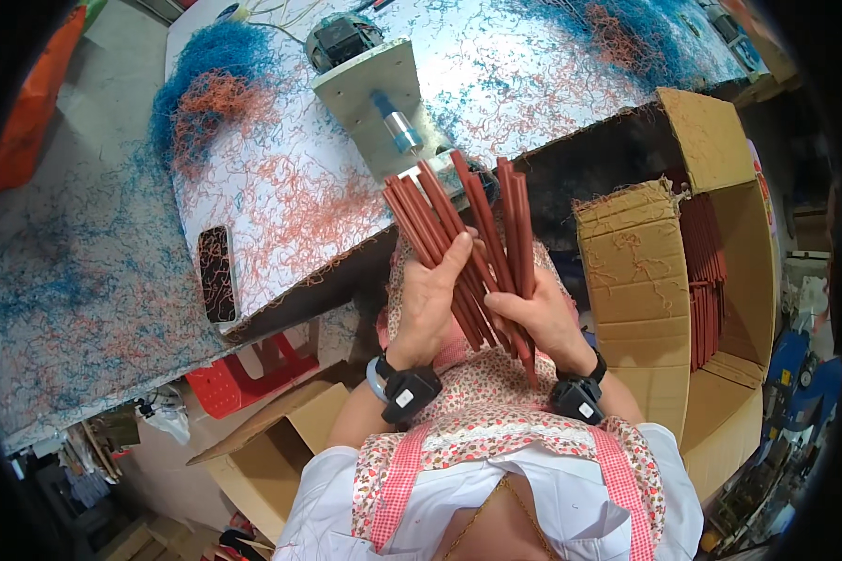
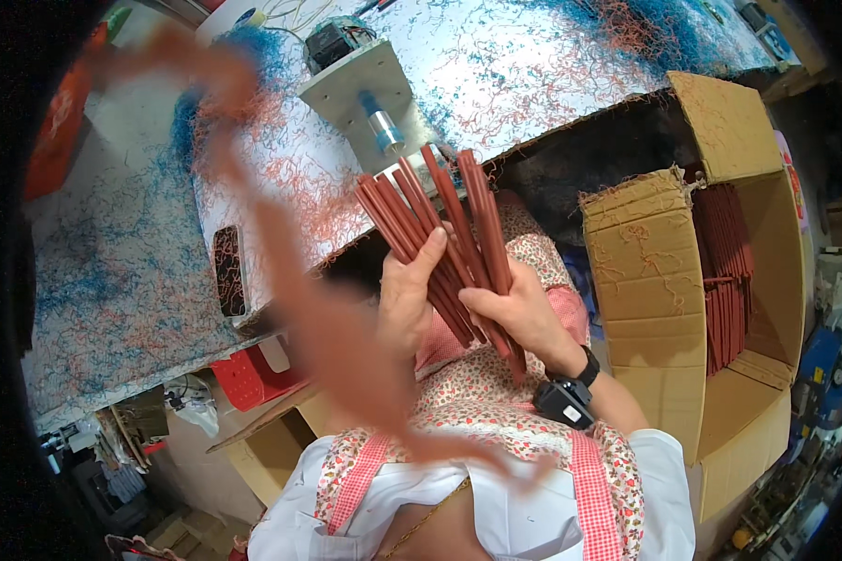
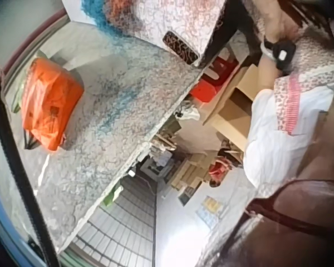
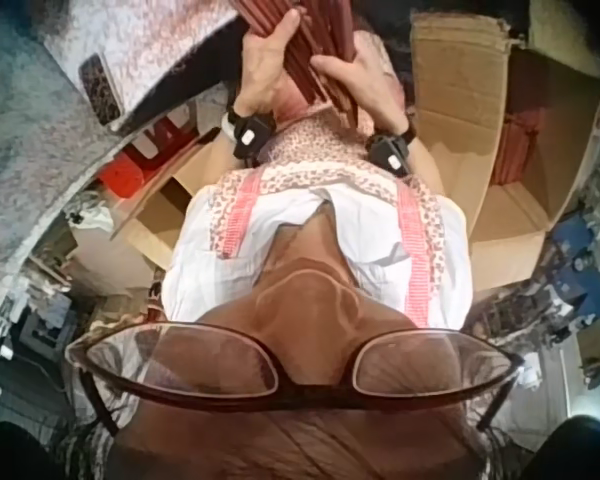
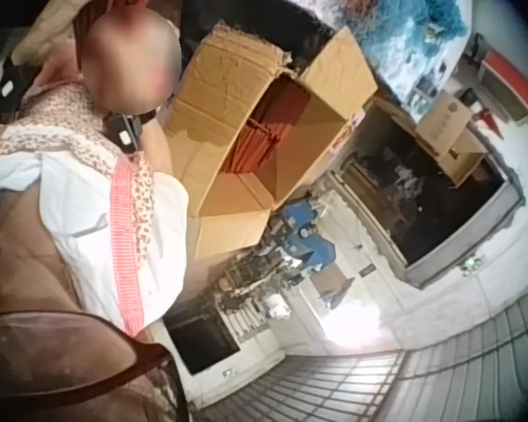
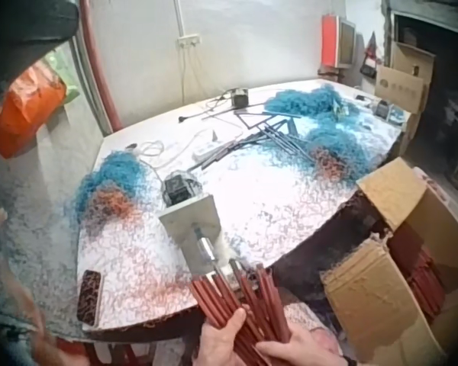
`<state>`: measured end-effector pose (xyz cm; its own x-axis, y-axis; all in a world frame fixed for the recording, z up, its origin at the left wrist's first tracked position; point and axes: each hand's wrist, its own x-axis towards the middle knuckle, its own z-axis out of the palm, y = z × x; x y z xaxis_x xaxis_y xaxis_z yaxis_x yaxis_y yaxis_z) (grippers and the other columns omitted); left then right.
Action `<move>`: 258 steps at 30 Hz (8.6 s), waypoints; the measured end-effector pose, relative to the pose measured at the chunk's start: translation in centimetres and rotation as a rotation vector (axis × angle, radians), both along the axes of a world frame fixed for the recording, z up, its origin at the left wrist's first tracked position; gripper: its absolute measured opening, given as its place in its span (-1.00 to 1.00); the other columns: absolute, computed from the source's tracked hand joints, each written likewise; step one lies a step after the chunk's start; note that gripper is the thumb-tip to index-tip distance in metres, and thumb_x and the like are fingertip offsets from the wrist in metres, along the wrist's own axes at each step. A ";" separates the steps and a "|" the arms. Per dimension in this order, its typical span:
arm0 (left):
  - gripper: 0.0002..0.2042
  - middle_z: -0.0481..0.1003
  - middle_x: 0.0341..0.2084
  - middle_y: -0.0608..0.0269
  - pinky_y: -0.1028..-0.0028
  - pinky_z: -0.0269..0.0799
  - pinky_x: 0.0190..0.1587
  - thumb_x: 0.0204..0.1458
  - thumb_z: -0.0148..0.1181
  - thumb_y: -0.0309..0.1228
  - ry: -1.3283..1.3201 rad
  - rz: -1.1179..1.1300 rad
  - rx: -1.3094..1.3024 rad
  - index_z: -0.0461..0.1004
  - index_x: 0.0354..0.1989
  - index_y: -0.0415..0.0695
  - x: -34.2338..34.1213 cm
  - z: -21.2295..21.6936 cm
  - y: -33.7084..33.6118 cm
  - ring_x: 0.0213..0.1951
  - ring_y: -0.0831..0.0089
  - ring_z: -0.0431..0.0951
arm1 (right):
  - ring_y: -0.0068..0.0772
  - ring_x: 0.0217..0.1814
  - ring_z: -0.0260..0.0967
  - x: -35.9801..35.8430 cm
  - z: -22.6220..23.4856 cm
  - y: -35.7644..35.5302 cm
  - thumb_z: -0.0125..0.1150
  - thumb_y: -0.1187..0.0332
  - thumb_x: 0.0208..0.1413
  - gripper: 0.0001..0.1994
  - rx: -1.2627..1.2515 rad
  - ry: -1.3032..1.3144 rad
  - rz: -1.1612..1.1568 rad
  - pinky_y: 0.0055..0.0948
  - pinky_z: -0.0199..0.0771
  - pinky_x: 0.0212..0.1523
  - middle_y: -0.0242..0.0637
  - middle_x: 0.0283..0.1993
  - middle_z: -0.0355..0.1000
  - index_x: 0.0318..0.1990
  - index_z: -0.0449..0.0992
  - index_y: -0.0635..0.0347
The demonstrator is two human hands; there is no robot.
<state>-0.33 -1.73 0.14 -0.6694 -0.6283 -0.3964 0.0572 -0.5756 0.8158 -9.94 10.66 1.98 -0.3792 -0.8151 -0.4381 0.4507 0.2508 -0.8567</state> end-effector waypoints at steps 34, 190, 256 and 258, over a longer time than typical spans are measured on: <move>-0.77 0.55 -0.30 0.26 0.50 0.49 -0.14 0.15 0.19 -0.34 -0.015 0.025 -0.022 0.50 -0.14 -0.24 0.5 1.8 0.8 -0.24 0.51 0.57 | -0.59 -0.48 0.39 0.3 -0.1 0.7 0.28 0.44 -0.03 -0.72 -0.037 0.035 -0.024 -0.57 0.41 -0.46 -0.33 -0.46 0.45 -0.15 0.45 0.33; -0.75 0.58 -0.37 0.41 0.69 0.27 -0.53 0.13 0.22 -0.20 0.127 -0.105 0.255 0.55 -0.19 -0.12 -0.8 -2.3 -1.6 -0.42 0.70 0.51 | -0.57 -0.22 0.39 -0.7 -0.2 2.2 0.37 0.46 -0.18 -0.41 0.082 -0.033 0.029 -0.53 0.45 -0.19 -0.35 -0.19 0.44 0.08 0.32 0.31; -0.81 0.55 -0.35 0.21 0.47 0.46 -0.13 0.07 0.22 -0.50 0.111 -0.544 -0.363 0.52 -0.18 -0.34 2.1 0.1 -0.4 -0.25 0.50 0.55 | -0.62 -0.17 0.36 -0.2 -5.8 6.4 0.33 0.52 -0.06 -0.52 -0.035 0.392 0.054 -0.57 0.38 -0.15 -0.40 -0.18 0.43 0.07 0.35 0.23; -0.83 0.55 -0.35 0.18 0.48 0.49 -0.17 0.08 0.20 -0.54 0.136 -0.568 -0.471 0.52 -0.18 -0.33 2.3 0.3 0.6 -0.27 0.49 0.56 | -0.63 -0.14 0.35 0.0 -6.2 6.8 0.34 0.52 -0.04 -0.57 -0.080 0.353 0.048 -0.56 0.37 -0.12 -0.40 -0.16 0.42 0.02 0.37 0.21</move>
<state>1.99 -1.17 0.45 -0.9651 -0.2545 -0.0615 -0.0266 -0.1383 0.9900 -9.97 17.44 -4.20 -0.4561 -0.8621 -0.2206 0.1126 0.1900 -0.9753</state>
